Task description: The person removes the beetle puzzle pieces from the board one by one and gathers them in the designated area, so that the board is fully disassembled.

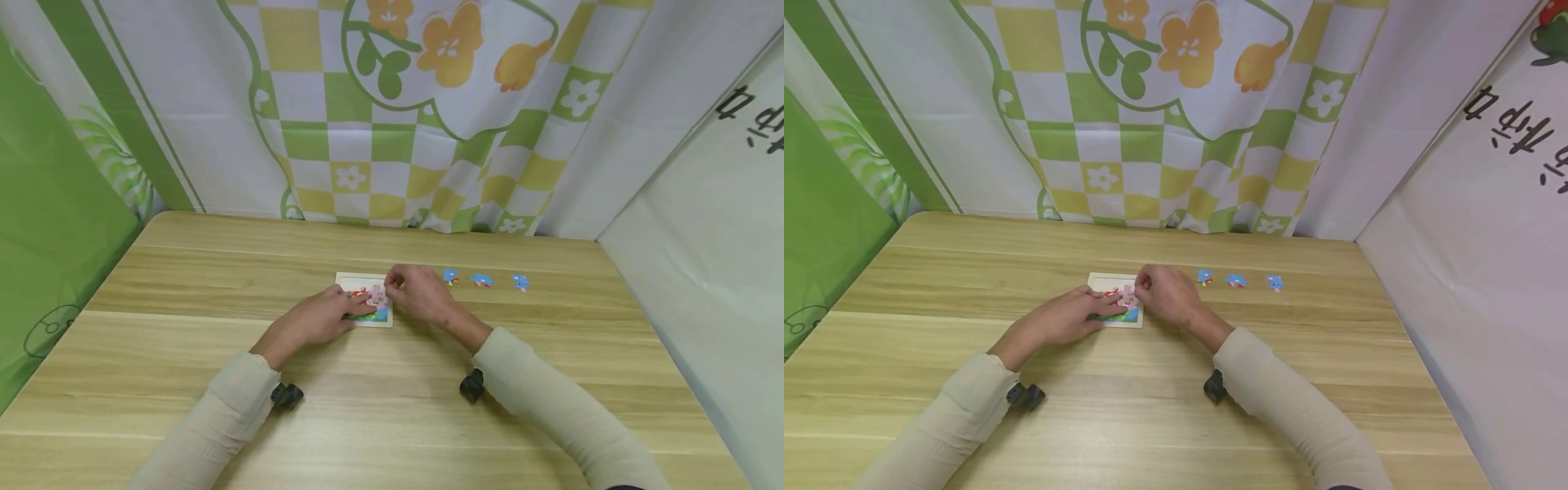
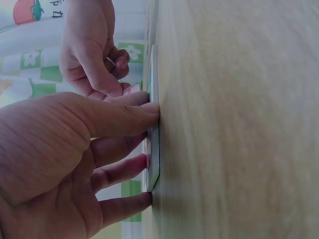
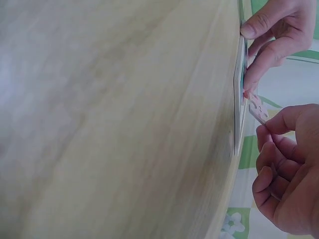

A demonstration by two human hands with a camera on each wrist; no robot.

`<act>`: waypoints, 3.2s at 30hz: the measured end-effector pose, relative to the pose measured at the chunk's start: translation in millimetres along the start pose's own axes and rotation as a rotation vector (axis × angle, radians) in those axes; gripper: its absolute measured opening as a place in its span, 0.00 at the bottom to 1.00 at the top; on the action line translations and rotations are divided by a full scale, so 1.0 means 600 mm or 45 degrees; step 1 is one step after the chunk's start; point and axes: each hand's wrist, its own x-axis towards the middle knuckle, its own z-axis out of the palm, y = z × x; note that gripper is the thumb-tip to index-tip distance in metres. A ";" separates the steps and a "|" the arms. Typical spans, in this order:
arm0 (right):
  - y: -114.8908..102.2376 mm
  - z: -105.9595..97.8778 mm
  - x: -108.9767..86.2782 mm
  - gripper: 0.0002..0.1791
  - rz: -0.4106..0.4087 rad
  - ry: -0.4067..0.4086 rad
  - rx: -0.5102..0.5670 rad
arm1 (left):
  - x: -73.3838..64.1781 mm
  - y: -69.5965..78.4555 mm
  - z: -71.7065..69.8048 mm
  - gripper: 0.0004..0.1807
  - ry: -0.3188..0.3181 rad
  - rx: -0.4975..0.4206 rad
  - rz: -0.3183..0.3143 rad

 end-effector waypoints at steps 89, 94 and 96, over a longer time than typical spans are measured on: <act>0.272 -0.210 -0.211 0.08 0.355 -0.139 0.037 | 0.001 -0.005 0.002 0.26 0.021 0.049 0.080; 0.280 -0.210 -0.206 0.09 0.365 -0.163 0.009 | 0.001 -0.004 0.001 0.27 0.023 0.043 0.086; 0.283 -0.211 -0.202 0.09 0.349 -0.176 -0.014 | 0.001 -0.004 0.001 0.27 0.024 0.041 0.086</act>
